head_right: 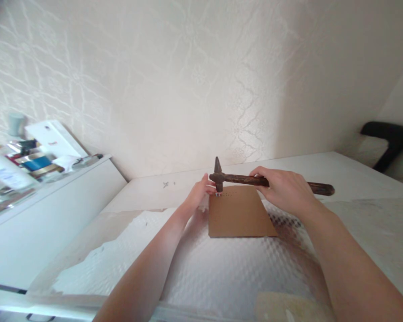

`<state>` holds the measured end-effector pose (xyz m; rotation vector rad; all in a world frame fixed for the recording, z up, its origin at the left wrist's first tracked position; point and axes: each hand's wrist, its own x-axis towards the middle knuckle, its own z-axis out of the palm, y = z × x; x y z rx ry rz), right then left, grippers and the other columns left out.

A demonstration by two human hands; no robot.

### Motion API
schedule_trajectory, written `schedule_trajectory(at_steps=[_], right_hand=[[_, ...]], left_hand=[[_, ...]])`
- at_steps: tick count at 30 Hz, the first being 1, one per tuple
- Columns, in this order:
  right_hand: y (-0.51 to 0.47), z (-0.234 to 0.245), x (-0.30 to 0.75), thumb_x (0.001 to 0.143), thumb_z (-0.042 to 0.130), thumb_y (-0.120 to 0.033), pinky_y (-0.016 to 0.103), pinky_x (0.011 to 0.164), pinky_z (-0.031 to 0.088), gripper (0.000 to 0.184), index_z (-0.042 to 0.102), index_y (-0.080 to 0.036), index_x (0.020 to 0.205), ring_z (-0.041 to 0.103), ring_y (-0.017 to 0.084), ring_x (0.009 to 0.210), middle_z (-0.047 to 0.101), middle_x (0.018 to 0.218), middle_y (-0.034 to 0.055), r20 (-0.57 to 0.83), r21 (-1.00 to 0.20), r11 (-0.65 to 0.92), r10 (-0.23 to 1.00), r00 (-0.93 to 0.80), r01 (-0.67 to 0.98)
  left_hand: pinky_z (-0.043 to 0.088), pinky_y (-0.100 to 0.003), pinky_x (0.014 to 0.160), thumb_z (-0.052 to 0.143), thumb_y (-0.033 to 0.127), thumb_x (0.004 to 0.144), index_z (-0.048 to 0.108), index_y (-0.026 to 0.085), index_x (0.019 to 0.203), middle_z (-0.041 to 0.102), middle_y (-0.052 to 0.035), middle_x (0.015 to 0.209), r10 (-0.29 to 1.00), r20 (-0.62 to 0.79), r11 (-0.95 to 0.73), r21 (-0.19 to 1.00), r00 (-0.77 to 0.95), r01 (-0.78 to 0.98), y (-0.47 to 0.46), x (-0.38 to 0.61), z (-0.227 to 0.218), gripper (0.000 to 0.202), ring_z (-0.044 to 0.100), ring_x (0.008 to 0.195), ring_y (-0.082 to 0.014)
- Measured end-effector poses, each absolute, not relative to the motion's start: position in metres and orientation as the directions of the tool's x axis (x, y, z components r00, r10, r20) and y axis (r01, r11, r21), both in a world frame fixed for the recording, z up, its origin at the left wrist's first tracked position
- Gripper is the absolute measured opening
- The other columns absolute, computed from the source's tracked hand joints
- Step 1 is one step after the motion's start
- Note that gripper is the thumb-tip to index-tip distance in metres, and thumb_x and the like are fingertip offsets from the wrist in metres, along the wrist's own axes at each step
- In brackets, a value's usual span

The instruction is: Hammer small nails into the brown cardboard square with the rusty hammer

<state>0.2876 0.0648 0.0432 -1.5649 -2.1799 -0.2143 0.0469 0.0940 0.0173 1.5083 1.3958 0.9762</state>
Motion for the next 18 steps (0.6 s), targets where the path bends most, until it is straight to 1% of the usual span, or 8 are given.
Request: schedule_trajectory(at_steps=[3, 7, 12, 18], right_hand=[[0.0652, 0.0420, 0.2880, 0.080, 0.050, -0.033, 0.027, 0.053, 0.033, 0.022, 0.061, -0.031, 0.099, 0.061, 0.021, 0.067, 0.068, 0.081, -0.0008, 0.453, -0.124, 0.357, 0.850, -0.268, 0.926], [0.0659, 0.0412, 0.2888, 0.080, 0.050, -0.033, 0.027, 0.054, 0.034, 0.025, 0.060, -0.031, 0.103, 0.061, 0.022, 0.068, 0.068, 0.080, -0.0002, 0.488, -0.118, 0.363, 0.832, -0.265, 0.924], [0.0666, 0.0414, 0.2897, 0.080, 0.050, -0.033, 0.027, 0.053, 0.033, 0.022, 0.062, -0.032, 0.100, 0.061, 0.021, 0.067, 0.068, 0.079, -0.0014, 0.449, -0.135, 0.357, 0.853, -0.264, 0.924], [0.0647, 0.0439, 0.2884, 0.081, 0.050, -0.036, 0.028, 0.054, 0.033, 0.024, 0.061, -0.032, 0.102, 0.062, 0.022, 0.069, 0.068, 0.081, -0.0011, 0.431, -0.147, 0.341, 0.867, -0.250, 0.928]], left_hand=[[0.045, -0.036, 0.082, 0.018, 0.057, 0.088, 0.063, 0.011, 0.080, 0.069, -0.0149, 0.080, 0.997, 0.001, -0.026, 0.942, 0.073, 0.335, 0.0946, 0.0466, 0.0169, 0.065, 0.064, 0.079, -0.0231], [0.044, -0.037, 0.084, 0.018, 0.058, 0.088, 0.063, 0.010, 0.084, 0.070, -0.0149, 0.078, 0.996, -0.019, -0.010, 0.944, 0.085, 0.330, 0.0942, 0.0468, 0.0180, 0.066, 0.064, 0.080, -0.0238], [0.045, -0.035, 0.082, 0.018, 0.055, 0.089, 0.063, 0.009, 0.082, 0.070, -0.0154, 0.081, 0.997, -0.006, -0.021, 0.942, 0.080, 0.336, 0.0941, 0.0463, 0.0174, 0.065, 0.065, 0.080, -0.0228], [0.045, -0.036, 0.084, 0.018, 0.058, 0.088, 0.064, 0.010, 0.083, 0.070, -0.0142, 0.081, 0.996, -0.004, -0.026, 0.935, 0.085, 0.355, 0.0954, 0.0453, 0.0155, 0.066, 0.064, 0.083, -0.0228]])
